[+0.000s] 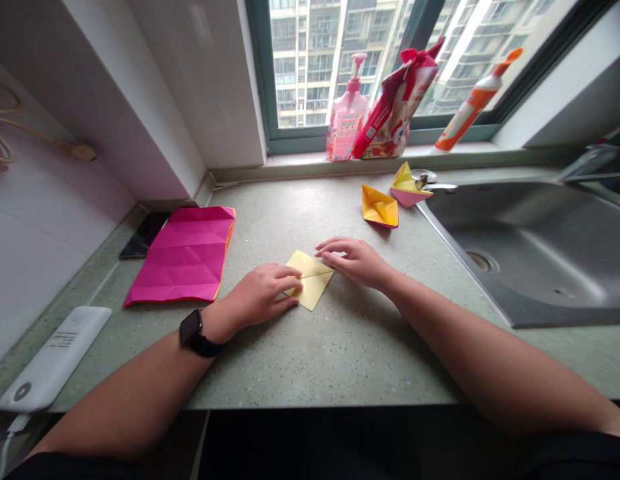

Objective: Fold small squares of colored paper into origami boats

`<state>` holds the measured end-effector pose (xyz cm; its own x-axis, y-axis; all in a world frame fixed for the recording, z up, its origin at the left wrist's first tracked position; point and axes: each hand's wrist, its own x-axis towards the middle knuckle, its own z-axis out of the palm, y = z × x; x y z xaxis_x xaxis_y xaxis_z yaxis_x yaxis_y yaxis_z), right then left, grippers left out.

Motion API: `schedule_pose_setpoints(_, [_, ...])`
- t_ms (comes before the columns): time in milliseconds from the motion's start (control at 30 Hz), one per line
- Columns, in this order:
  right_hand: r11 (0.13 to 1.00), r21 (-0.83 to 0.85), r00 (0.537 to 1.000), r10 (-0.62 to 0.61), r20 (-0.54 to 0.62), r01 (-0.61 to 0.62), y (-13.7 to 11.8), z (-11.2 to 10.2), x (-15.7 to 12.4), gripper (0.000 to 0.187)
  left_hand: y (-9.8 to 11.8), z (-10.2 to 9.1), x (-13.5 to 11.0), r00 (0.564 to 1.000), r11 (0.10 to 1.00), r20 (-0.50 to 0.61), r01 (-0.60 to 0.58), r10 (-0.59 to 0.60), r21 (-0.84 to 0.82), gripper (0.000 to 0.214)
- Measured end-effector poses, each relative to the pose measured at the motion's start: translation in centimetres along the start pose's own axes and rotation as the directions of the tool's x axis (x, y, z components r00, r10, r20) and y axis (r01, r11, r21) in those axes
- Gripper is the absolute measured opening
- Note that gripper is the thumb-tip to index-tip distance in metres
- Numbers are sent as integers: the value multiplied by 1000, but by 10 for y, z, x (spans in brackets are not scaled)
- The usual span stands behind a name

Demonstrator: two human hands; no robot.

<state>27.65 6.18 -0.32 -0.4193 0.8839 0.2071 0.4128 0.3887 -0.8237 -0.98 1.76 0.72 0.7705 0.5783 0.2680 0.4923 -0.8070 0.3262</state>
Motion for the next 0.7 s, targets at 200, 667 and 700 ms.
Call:
schedule_pose_setpoints(200, [926, 304, 974, 202, 100, -223, -2, -1, 0, 22, -1, 0, 0, 1000, 1000, 12, 10, -10, -17, 17])
schedule_pose_setpoints(667, [740, 557, 926, 296, 233, -377, 4, 2, 2, 36, -3, 4, -2, 999, 1000, -31, 23, -24, -19, 63])
schedule_pose_setpoints(700, [722, 570, 920, 314, 236, -393, 4, 0, 1, 38, -3, 4, -2, 998, 1000, -54, 29, -29, -9, 58])
